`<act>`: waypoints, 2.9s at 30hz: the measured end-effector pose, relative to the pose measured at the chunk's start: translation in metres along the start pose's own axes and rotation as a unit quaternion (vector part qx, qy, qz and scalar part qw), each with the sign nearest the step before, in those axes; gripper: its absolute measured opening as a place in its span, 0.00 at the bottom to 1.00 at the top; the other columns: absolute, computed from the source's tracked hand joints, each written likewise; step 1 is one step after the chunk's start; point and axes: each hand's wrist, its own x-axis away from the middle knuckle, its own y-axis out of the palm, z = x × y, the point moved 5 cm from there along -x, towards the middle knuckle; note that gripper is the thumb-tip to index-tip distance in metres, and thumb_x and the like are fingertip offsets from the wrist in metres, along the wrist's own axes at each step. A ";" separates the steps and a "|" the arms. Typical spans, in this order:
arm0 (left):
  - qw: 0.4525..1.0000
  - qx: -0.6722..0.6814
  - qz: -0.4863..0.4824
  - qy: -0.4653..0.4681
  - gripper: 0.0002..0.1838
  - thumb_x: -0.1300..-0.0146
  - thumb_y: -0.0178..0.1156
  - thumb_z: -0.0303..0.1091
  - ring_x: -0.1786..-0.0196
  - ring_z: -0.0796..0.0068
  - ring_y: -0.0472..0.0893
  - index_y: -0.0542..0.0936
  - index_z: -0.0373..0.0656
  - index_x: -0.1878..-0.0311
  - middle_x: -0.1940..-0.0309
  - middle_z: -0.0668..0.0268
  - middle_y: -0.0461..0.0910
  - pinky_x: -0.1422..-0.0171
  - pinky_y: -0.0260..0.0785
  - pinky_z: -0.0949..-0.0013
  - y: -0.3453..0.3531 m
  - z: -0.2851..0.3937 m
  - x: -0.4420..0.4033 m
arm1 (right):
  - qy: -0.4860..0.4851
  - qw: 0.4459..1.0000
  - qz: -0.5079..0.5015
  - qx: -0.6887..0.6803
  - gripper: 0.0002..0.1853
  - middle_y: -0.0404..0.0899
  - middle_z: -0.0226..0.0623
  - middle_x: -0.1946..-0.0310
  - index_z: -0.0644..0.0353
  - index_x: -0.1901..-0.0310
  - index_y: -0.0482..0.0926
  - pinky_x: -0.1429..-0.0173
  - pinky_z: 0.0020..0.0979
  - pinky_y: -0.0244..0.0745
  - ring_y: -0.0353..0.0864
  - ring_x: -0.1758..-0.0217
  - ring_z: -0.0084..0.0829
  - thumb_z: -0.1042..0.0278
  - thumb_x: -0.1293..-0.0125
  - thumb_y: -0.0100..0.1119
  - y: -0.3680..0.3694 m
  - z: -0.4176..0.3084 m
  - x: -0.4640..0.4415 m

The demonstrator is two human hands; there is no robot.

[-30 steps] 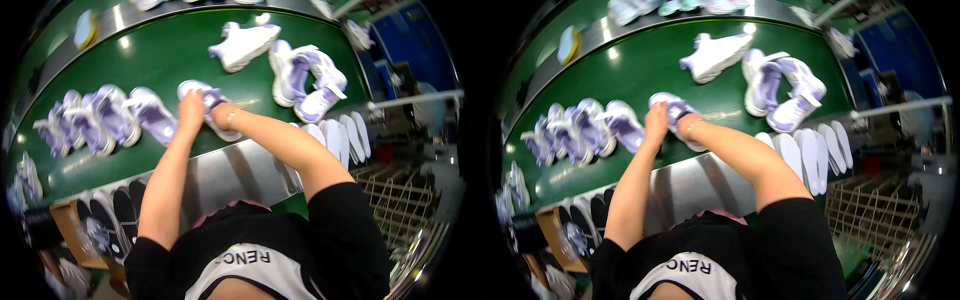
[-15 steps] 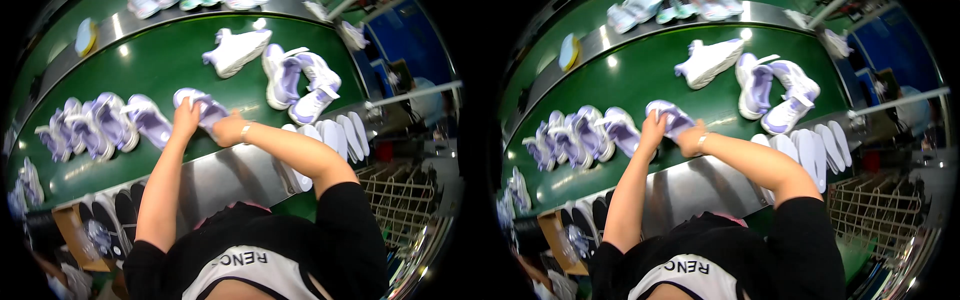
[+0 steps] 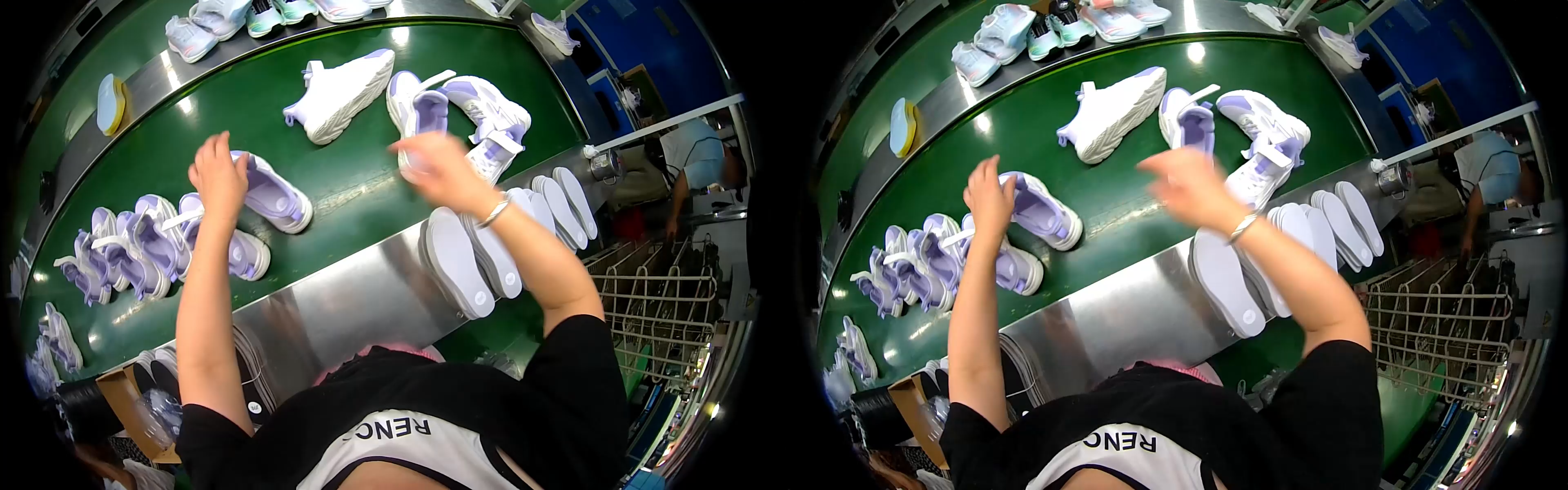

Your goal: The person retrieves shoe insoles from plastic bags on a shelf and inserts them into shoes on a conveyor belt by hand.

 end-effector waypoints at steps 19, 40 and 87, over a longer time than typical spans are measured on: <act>0.965 0.052 -0.235 -0.103 0.41 0.63 0.64 0.51 0.58 0.58 0.75 0.62 0.36 0.47 0.62 0.53 0.75 0.51 0.56 0.59 0.109 0.143 -0.085 | 0.328 0.849 0.014 0.413 0.15 0.73 0.30 0.68 0.57 0.73 0.76 0.60 0.37 0.57 0.70 0.60 0.30 0.55 0.59 0.62 -0.123 0.328 0.085; 0.934 -0.015 -0.353 -0.050 0.22 0.50 0.50 0.41 0.73 0.51 0.76 0.65 0.26 0.64 0.79 0.49 0.75 0.66 0.69 0.57 0.137 0.258 -0.033 | 0.499 0.850 0.113 0.126 0.12 0.71 0.43 0.59 0.59 0.63 0.74 0.53 0.35 0.67 0.71 0.56 0.42 0.69 0.52 0.49 -0.152 0.486 0.123; 0.976 0.155 -0.124 -0.089 0.27 0.52 0.54 0.23 0.46 0.48 0.61 0.58 0.33 0.47 0.47 0.44 0.54 0.41 0.54 0.60 0.151 0.288 -0.007 | 0.084 0.995 -0.025 0.042 0.19 0.75 0.41 0.63 0.56 0.53 0.70 0.56 0.36 0.67 0.73 0.59 0.39 0.55 0.43 0.48 -0.091 0.368 0.005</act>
